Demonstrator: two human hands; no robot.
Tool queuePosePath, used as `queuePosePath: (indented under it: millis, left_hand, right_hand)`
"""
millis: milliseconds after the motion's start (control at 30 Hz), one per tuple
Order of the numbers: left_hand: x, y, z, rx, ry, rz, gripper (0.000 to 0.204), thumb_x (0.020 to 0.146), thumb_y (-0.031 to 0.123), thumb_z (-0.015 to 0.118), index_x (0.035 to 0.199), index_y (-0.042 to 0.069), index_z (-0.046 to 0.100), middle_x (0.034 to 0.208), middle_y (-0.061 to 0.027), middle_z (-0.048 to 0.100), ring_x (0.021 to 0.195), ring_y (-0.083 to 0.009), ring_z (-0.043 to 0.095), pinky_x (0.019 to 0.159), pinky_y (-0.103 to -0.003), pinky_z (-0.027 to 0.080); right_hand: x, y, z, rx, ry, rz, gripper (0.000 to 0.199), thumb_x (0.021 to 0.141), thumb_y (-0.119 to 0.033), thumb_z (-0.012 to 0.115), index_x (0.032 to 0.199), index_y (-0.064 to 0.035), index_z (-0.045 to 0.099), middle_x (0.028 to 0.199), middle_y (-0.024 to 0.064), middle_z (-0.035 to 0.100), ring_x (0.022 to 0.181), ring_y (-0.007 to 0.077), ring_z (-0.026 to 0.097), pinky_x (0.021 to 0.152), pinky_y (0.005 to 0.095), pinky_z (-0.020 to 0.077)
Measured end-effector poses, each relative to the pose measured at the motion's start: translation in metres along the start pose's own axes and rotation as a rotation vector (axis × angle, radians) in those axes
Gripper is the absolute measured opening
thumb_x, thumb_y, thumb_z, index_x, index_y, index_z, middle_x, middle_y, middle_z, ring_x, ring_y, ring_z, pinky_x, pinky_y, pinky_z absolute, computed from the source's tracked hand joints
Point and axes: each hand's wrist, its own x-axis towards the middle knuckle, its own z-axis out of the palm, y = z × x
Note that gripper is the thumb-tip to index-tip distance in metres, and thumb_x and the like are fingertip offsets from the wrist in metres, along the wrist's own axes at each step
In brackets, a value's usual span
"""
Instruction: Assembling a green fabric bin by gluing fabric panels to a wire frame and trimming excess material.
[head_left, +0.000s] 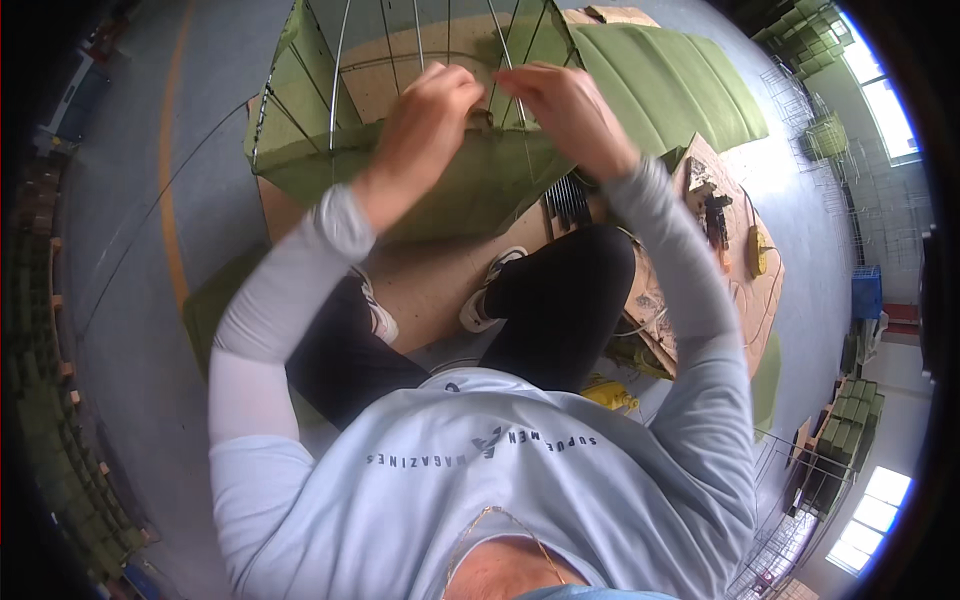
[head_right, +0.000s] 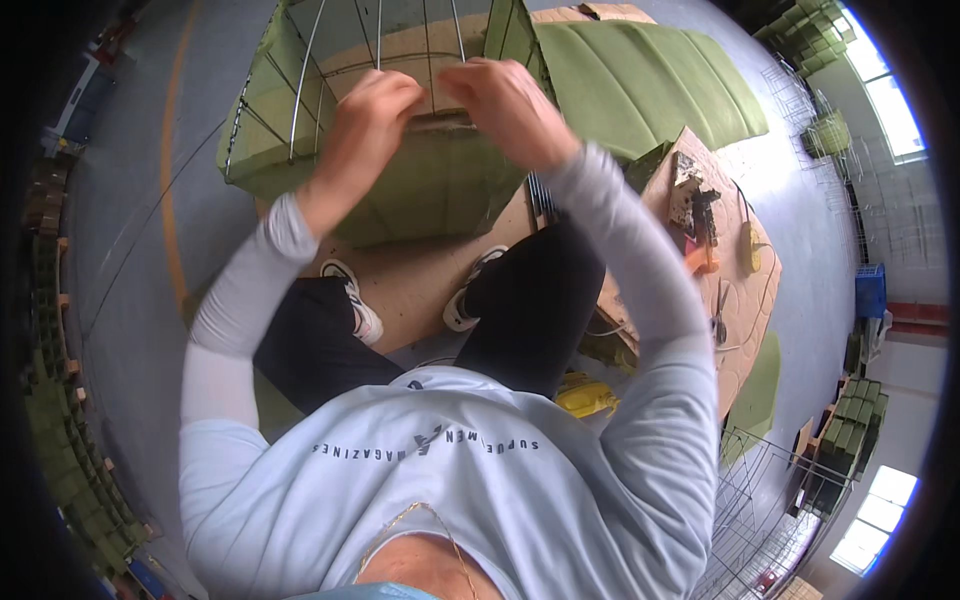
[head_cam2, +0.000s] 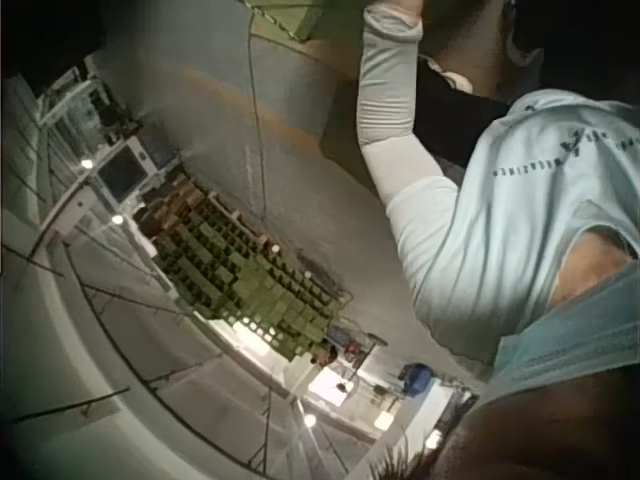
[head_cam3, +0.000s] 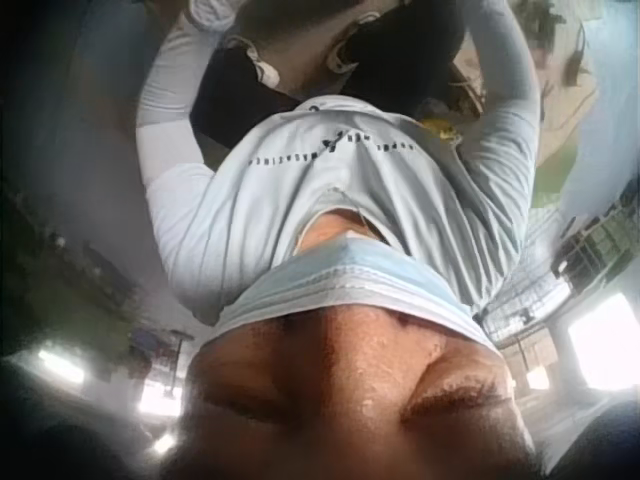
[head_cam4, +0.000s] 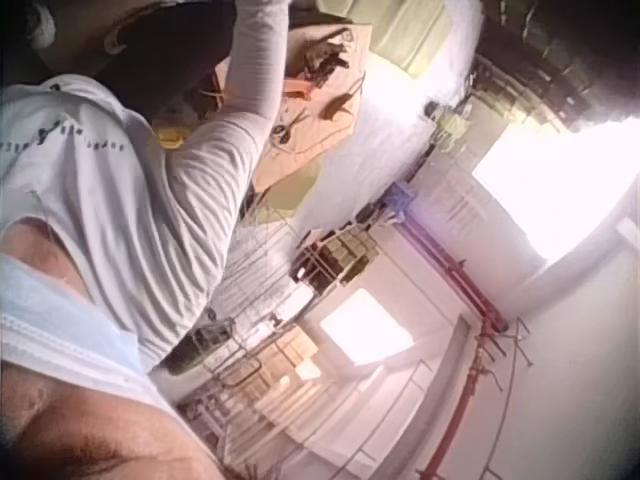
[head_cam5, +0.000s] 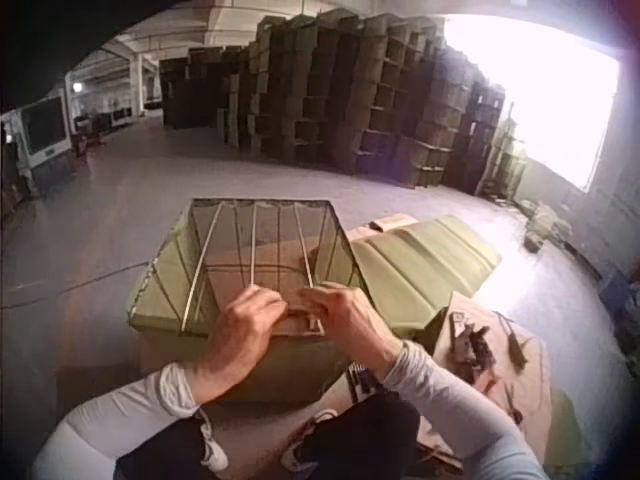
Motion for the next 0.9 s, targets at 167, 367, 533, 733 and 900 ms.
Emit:
queuePosePath:
  millis: [167, 367, 533, 733, 900]
  left_hand:
    - [-0.05, 0.017, 0.008, 0.131, 0.336, 0.137, 0.027, 0.073, -0.008, 0.064, 0.099, -0.002, 0.065, 0.098, -0.0106, 0.063, 0.089, -0.0256, 0.059, 0.076, -0.035, 0.05]
    - [-0.04, -0.004, 0.011, 0.105, 0.174, 0.094, 0.023, 0.07, -0.006, 0.067, 0.093, -0.002, 0.066, 0.088, -0.0093, 0.061, 0.083, -0.0258, 0.058, 0.071, -0.035, 0.049]
    - [-0.019, -0.015, 0.0, -0.072, -0.116, 0.05, 0.012, 0.074, 0.002, 0.068, 0.086, -0.001, 0.066, 0.077, -0.0117, 0.061, 0.08, -0.0279, 0.058, 0.068, -0.037, 0.048]
    - [-0.006, -0.02, -0.01, -0.143, -0.244, -0.068, 0.01, 0.081, 0.006, 0.065, 0.088, -0.001, 0.067, 0.085, -0.0127, 0.064, 0.084, -0.0293, 0.06, 0.071, -0.038, 0.048]
    - [-0.067, -0.006, -0.024, 0.233, 0.387, 0.113, 0.021, 0.077, 0.004, 0.063, 0.098, 0.0, 0.066, 0.095, -0.008, 0.063, 0.089, -0.0243, 0.059, 0.078, -0.034, 0.05]
  right_hand:
    - [-0.039, -0.021, 0.071, -0.271, 0.474, -0.159, 0.037, 0.08, -0.003, 0.058, 0.117, 0.0021, 0.056, 0.105, 0.0142, 0.063, 0.1, 0.0288, 0.06, 0.09, 0.0385, 0.0478]
    - [-0.028, -0.016, 0.079, -0.248, 0.371, -0.081, 0.032, 0.075, -0.004, 0.057, 0.106, 0.0009, 0.057, 0.098, 0.0108, 0.062, 0.094, 0.0264, 0.059, 0.084, 0.0391, 0.0474]
    - [-0.018, -0.011, 0.047, 0.003, 0.134, -0.042, 0.014, 0.073, 0.0, 0.055, 0.087, -0.0019, 0.06, 0.078, 0.0146, 0.062, 0.078, 0.0324, 0.062, 0.067, 0.0391, 0.05]
    - [0.014, 0.0, 0.016, 0.21, -0.248, 0.141, 0.019, 0.086, -0.015, 0.06, 0.095, -0.0009, 0.069, 0.081, 0.0194, 0.066, 0.078, 0.0325, 0.065, 0.071, 0.0369, 0.0511]
    - [-0.02, -0.034, 0.078, 0.053, 0.639, -0.009, 0.03, 0.083, 0.001, 0.059, 0.113, -0.0006, 0.06, 0.114, 0.0162, 0.063, 0.107, 0.0323, 0.061, 0.093, 0.0418, 0.0482]
